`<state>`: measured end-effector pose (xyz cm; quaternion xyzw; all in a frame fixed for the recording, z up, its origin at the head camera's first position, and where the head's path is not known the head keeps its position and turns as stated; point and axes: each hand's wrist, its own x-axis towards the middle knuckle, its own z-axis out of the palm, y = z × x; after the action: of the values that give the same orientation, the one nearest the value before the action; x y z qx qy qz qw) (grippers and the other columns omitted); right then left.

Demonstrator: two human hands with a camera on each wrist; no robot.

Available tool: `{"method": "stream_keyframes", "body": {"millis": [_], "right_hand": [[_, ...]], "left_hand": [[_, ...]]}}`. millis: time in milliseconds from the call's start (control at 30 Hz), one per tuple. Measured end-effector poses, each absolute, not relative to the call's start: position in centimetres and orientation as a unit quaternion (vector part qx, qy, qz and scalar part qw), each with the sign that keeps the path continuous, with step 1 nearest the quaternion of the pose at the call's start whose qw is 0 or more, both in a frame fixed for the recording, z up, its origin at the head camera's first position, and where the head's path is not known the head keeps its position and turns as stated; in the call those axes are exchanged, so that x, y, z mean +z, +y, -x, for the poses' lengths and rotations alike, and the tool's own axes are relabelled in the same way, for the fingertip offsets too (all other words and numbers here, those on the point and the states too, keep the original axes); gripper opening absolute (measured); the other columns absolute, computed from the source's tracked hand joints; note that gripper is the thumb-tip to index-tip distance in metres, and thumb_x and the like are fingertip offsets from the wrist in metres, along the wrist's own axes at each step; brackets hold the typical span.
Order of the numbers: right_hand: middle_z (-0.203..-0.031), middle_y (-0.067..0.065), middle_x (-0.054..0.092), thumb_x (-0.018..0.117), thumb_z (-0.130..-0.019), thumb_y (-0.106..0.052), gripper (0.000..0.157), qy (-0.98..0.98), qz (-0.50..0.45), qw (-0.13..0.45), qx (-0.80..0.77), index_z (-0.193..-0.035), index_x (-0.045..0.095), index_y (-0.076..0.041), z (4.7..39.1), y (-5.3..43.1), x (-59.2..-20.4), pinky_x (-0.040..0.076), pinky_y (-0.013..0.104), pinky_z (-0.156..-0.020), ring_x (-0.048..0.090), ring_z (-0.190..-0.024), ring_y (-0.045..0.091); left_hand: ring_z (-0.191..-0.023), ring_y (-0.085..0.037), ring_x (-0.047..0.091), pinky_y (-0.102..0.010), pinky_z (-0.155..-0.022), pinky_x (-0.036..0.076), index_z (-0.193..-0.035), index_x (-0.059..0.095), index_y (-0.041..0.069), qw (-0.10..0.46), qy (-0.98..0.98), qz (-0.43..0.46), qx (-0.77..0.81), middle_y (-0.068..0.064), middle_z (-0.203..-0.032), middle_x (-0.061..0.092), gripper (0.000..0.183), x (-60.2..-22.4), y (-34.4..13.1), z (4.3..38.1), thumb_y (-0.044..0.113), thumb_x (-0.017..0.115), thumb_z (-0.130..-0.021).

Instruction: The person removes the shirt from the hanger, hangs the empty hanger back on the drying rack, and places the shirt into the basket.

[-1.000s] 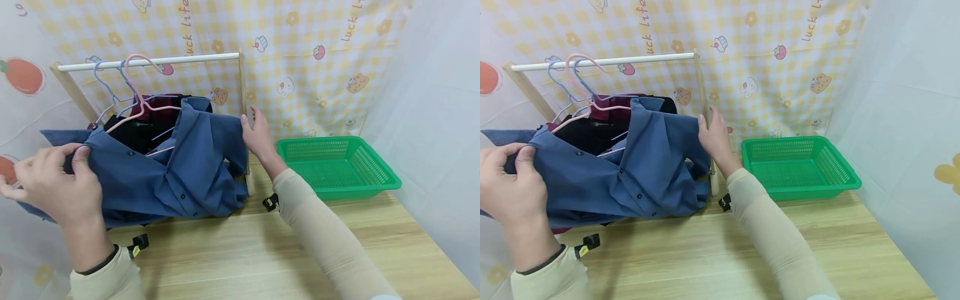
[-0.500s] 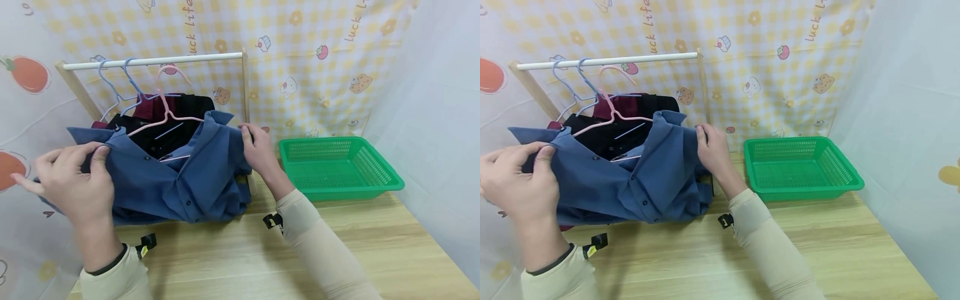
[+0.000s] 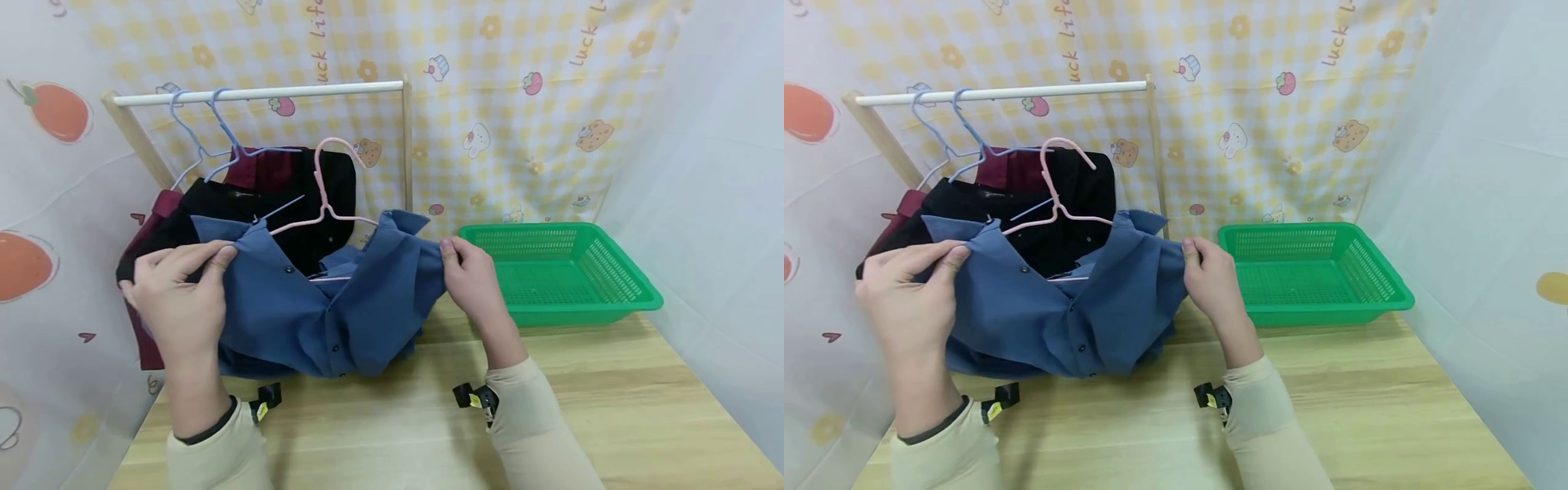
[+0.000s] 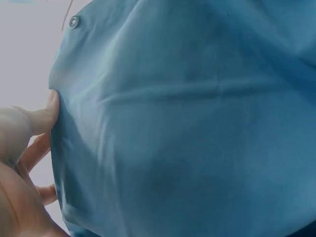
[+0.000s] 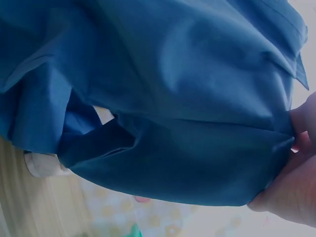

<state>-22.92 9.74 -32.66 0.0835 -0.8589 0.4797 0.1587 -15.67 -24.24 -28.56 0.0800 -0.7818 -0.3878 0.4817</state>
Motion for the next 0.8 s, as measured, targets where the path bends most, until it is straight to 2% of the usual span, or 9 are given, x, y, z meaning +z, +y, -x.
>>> {"method": "stream_keyframes", "body": {"millis": [33,133,200,300,433,533,633,800], "right_hand": [[-0.081,0.011,0.056,0.046,-0.115,-0.032,0.038,-0.862,-0.075,0.150,0.478,-0.095,0.066,-0.007,22.6,10.3,-32.6,0.045,0.037,-0.072,0.055,-0.076,0.028],[-0.079,0.008,0.056,0.044,-0.115,-0.035,0.041,-0.871,-0.053,0.116,0.474,-0.092,0.063,-0.007,21.6,11.8,-32.5,0.046,0.037,-0.073,0.056,-0.075,0.027],[-0.074,0.006,0.048,0.042,-0.116,-0.037,0.043,-0.874,-0.042,0.086,0.477,-0.088,0.057,-0.007,20.8,12.8,-32.3,0.045,0.038,-0.071,0.052,-0.071,0.028],[-0.073,0.004,0.047,0.041,-0.115,-0.039,0.044,-0.875,-0.028,0.060,0.480,-0.091,0.058,-0.006,19.6,14.2,-32.0,0.045,0.037,-0.071,0.052,-0.071,0.026],[-0.075,0.003,0.048,0.040,-0.115,-0.041,0.047,-0.876,-0.010,0.053,0.480,-0.096,0.060,-0.005,18.2,16.0,-32.1,0.046,0.035,-0.069,0.053,-0.072,0.024],[-0.075,0.003,0.048,0.039,-0.115,-0.041,0.048,-0.876,0.002,0.062,0.478,-0.096,0.060,-0.003,17.5,17.2,-32.1,0.045,0.034,-0.068,0.052,-0.071,0.023],[-0.075,0.002,0.048,0.038,-0.115,-0.043,0.050,-0.876,0.006,0.073,0.477,-0.098,0.060,-0.002,17.0,18.4,-32.1,0.044,0.033,-0.066,0.051,-0.071,0.020],[-0.072,0.000,0.040,0.041,-0.114,-0.046,0.051,-0.870,-0.001,0.089,0.485,-0.090,0.055,-0.004,16.1,19.9,-32.4,0.039,0.034,-0.060,0.045,-0.064,0.019]], "left_hand": [[-0.112,0.013,0.044,-0.059,-0.132,-0.001,-0.111,0.086,0.019,0.476,-0.784,-0.076,-0.391,-0.017,-0.111,0.081,0.021,-28.7,-24.0,15.8,0.030,0.081,-0.094],[-0.108,0.011,0.042,-0.058,-0.129,0.010,-0.118,0.084,0.023,0.463,-0.793,-0.062,-0.392,-0.017,-0.113,0.081,0.025,-29.4,-23.2,16.0,0.031,0.081,-0.094],[-0.107,0.010,0.041,-0.057,-0.122,0.019,-0.120,0.083,0.024,0.458,-0.798,-0.050,-0.389,-0.015,-0.113,0.081,0.027,-29.9,-22.8,16.1,0.030,0.081,-0.094],[-0.107,0.008,0.042,-0.057,-0.110,0.025,-0.119,0.083,0.019,0.449,-0.804,-0.023,-0.389,-0.014,-0.114,0.081,0.027,-30.6,-22.3,16.2,0.028,0.082,-0.094],[-0.109,-0.003,0.047,-0.055,-0.105,0.029,-0.115,0.084,0.009,0.434,-0.807,0.010,-0.400,-0.016,-0.117,0.077,0.024,-32.0,-21.9,16.6,0.022,0.083,-0.094],[-0.110,-0.006,0.046,-0.047,-0.103,0.033,-0.112,0.082,0.004,0.429,-0.805,0.010,-0.410,-0.018,-0.120,0.074,0.022,-32.8,-21.6,16.8,0.018,0.083,-0.094],[-0.109,0.000,0.045,-0.036,-0.102,0.036,-0.108,0.081,0.001,0.429,-0.799,-0.002,-0.422,-0.018,-0.121,0.073,0.019,-33.4,-21.2,16.9,0.015,0.082,-0.094],[-0.106,0.005,0.047,-0.022,-0.098,0.037,-0.105,0.079,0.000,0.411,-0.796,-0.011,-0.445,-0.016,-0.114,0.076,0.020,-34.1,-20.4,17.2,0.018,0.079,-0.097]]}}
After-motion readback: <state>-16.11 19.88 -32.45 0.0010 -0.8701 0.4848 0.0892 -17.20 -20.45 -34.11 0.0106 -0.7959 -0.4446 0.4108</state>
